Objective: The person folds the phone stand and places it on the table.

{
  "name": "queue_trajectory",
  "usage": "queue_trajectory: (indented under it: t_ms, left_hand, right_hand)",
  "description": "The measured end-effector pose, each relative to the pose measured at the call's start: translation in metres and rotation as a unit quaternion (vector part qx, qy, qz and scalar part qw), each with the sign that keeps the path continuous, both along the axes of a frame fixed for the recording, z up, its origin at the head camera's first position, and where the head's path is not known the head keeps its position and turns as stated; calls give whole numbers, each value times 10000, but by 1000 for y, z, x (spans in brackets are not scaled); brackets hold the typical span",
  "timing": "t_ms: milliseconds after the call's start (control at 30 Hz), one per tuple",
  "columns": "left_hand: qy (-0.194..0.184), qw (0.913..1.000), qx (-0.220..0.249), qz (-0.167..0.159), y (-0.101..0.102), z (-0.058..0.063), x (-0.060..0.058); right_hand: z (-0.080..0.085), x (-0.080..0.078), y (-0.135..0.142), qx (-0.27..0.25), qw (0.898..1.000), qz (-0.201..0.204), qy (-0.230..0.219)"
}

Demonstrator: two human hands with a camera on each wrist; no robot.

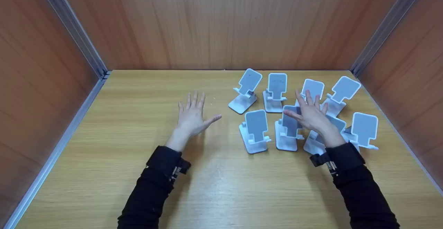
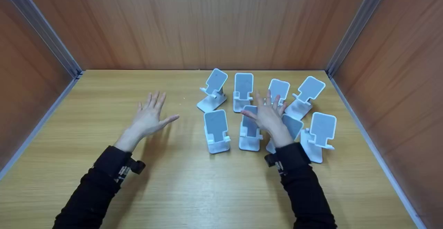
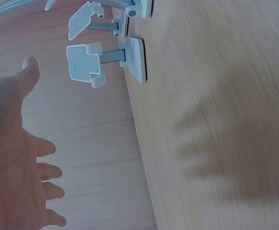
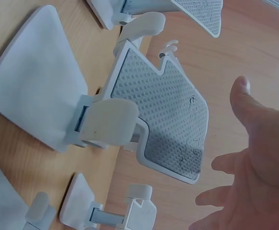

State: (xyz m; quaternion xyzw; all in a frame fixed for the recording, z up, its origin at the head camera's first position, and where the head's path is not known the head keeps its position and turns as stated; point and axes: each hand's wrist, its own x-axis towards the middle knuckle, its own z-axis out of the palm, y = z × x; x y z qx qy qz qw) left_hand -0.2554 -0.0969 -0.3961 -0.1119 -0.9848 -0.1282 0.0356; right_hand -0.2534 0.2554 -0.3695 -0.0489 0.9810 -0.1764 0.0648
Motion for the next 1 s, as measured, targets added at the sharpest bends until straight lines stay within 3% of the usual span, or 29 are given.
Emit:
queue_trajectory:
  t_ms: [133,267,567,700,900,1000]
  left_hand:
    - [-91,9994,333,34,4,-2,0]
    - [-269,9931,1133,106,15,-8,3]
    - [-470,9549,2932,48,53,-29,14]
    - [-487,9307,3623,-116,71,-35,18]
    - [-578,8758,4768,-473,94,-41,20]
    - [-577,8560,5113,-494,103,-42,21]
  right_hand:
    - [0,1,1,-145,9999,-31,1]
    - [-2,4,3,-393,9992,-50,82]
    - [-5,13,-6,-1145,9923,-132,448]
    - [-7,19,-12,-1640,9840,-243,658]
    - [-11,27,-16,-2253,9661,-429,1181]
    - [-11,29,-18,-2471,9567,-596,1417]
